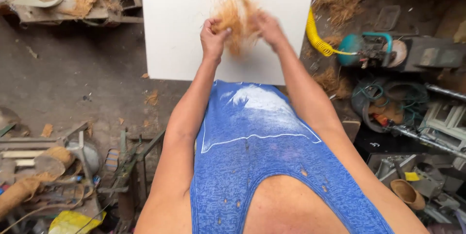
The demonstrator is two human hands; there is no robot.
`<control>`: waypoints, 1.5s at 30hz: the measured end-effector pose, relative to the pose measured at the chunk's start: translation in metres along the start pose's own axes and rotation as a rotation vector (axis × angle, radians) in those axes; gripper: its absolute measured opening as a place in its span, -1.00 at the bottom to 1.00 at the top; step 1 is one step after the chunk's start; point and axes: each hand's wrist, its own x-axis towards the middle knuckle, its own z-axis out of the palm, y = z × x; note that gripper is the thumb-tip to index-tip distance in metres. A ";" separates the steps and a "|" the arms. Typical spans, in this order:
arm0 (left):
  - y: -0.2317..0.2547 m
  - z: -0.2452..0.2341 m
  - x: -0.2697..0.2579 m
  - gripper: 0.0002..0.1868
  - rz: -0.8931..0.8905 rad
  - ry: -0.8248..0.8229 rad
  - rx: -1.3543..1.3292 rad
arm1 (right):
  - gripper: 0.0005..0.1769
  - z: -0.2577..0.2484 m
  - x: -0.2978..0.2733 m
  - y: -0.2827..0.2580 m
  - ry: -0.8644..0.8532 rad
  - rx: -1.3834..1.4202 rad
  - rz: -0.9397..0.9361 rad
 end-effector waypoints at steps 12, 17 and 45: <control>0.029 0.039 -0.017 -0.49 -0.181 -0.263 0.087 | -0.92 -0.011 -0.023 -0.064 -0.229 0.158 -0.152; 0.030 0.033 -0.003 -0.77 0.217 -0.117 0.105 | -0.83 -0.014 -0.010 -0.067 -0.110 -0.092 -0.409; 0.058 -0.016 0.013 -0.77 0.108 -0.165 0.139 | -0.89 -0.012 -0.013 -0.079 0.072 0.088 -0.290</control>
